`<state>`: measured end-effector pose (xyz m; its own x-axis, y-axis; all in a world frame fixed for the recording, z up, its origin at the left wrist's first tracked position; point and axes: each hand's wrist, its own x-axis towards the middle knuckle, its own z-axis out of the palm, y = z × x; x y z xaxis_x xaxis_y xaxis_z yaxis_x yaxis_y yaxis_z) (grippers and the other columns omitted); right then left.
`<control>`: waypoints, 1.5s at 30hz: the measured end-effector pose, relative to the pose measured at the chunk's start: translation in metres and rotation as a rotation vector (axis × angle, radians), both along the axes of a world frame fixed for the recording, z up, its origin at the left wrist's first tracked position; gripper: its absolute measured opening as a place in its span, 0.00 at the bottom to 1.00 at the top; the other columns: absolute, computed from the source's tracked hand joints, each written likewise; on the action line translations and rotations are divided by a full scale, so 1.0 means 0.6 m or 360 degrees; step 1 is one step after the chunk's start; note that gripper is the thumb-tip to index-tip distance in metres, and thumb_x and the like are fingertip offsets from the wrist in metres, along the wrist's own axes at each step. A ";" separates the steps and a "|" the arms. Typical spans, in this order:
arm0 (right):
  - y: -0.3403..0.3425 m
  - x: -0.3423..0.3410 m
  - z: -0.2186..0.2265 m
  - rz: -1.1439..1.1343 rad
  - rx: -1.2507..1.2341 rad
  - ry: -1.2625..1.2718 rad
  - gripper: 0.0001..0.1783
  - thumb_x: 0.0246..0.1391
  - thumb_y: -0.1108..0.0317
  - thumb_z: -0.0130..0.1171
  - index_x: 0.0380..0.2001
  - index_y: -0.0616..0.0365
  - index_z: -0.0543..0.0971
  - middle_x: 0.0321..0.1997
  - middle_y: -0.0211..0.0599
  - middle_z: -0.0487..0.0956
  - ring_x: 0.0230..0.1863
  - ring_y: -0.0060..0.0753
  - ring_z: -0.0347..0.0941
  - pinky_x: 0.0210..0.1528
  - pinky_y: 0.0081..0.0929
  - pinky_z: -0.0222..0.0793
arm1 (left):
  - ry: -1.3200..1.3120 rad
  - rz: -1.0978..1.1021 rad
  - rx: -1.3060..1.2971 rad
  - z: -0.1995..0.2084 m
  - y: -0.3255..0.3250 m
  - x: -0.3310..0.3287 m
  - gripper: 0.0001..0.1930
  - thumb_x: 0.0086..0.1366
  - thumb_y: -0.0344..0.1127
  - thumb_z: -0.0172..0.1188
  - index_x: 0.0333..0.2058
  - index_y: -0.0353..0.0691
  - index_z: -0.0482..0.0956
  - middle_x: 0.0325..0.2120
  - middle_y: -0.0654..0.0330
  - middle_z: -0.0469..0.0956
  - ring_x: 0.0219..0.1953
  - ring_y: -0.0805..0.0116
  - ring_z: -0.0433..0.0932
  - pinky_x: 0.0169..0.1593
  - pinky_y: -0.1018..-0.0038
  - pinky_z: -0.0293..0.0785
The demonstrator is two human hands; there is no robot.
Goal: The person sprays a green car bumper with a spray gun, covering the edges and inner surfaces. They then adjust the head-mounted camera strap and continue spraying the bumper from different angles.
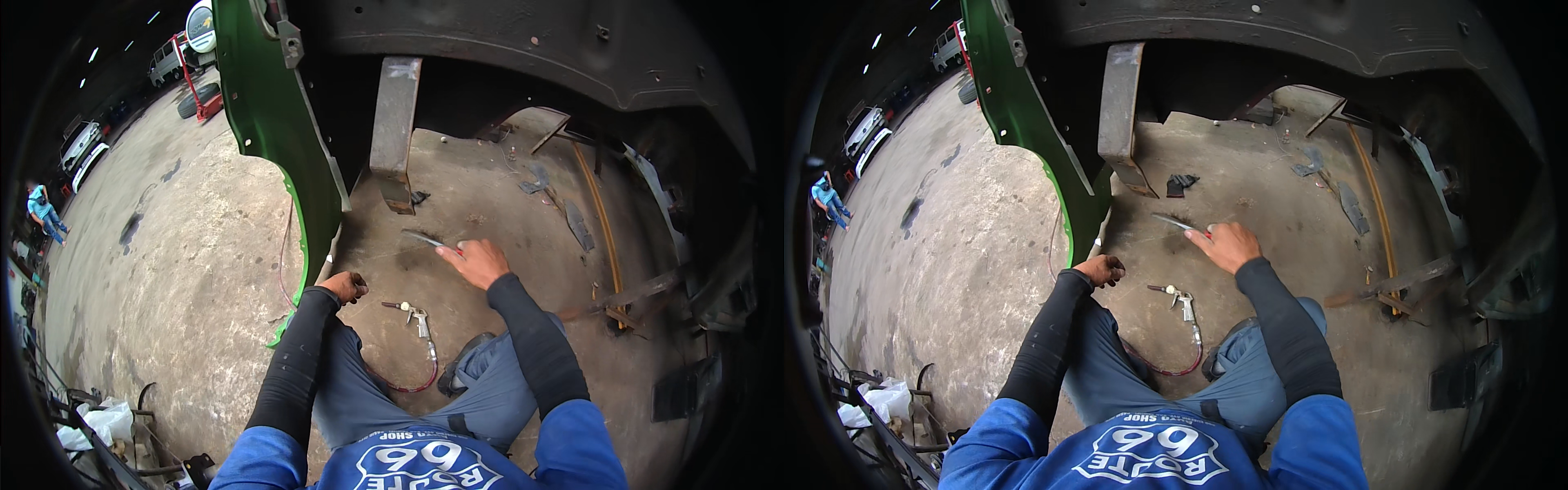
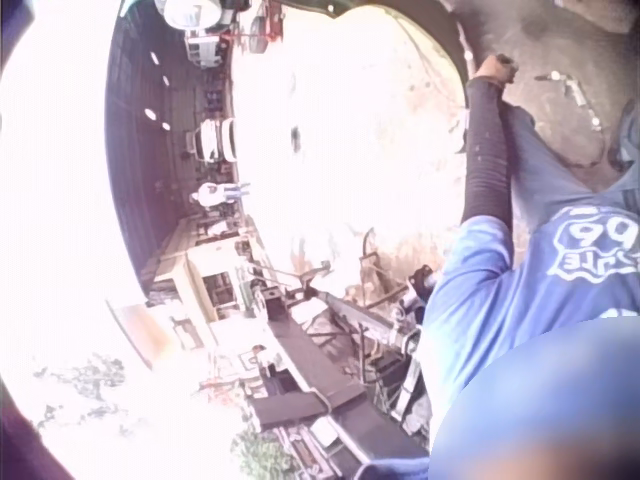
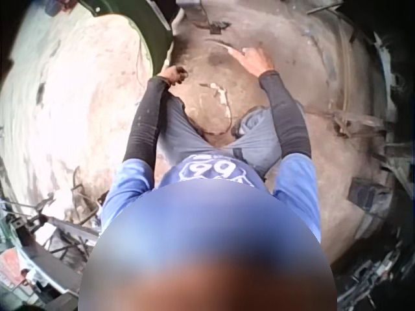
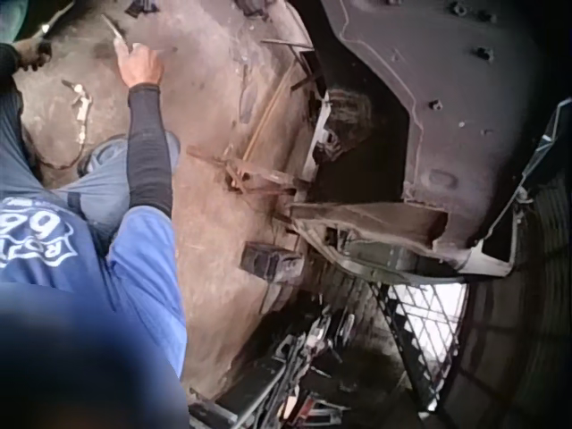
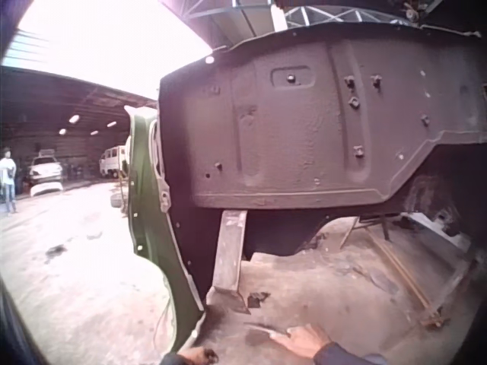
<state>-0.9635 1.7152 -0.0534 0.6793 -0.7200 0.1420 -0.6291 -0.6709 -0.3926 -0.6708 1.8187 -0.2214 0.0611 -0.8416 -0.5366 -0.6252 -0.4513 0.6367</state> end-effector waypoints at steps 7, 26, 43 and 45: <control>0.030 0.000 0.048 0.0228 -0.0376 -0.0795 0.37 0.58 0.35 0.53 0.12 0.60 0.70 0.12 0.45 0.68 0.14 0.45 0.64 0.22 0.43 0.61 | -0.0154 0.0014 0.0112 -0.007 0.010 0.027 0.21 0.65 0.45 0.59 0.48 0.34 0.79 0.34 0.54 0.83 0.34 0.64 0.83 0.35 0.68 0.78; 0.024 0.011 0.050 -0.0009 -0.0183 -0.0426 0.34 0.58 0.37 0.55 0.15 0.59 0.75 0.11 0.41 0.70 0.15 0.43 0.69 0.22 0.38 0.66 | -0.0043 0.0075 -0.0044 0.006 -0.003 0.000 0.19 0.67 0.43 0.57 0.49 0.36 0.78 0.35 0.57 0.82 0.35 0.65 0.83 0.34 0.70 0.77; -0.007 -0.021 -0.060 -0.0382 0.0150 -0.0334 0.40 0.57 0.32 0.52 0.14 0.61 0.73 0.12 0.49 0.67 0.17 0.48 0.68 0.25 0.42 0.64 | -0.0054 0.0102 -0.0062 -0.001 0.025 0.023 0.19 0.68 0.45 0.56 0.49 0.37 0.76 0.37 0.59 0.81 0.37 0.68 0.82 0.35 0.70 0.78; -0.010 -0.056 -0.071 -0.0246 0.0157 -0.0578 0.38 0.57 0.34 0.54 0.15 0.62 0.73 0.11 0.44 0.67 0.16 0.43 0.67 0.24 0.41 0.63 | -0.0061 0.0088 0.0053 -0.012 0.036 0.028 0.19 0.67 0.44 0.57 0.49 0.36 0.78 0.36 0.57 0.83 0.36 0.66 0.83 0.36 0.69 0.78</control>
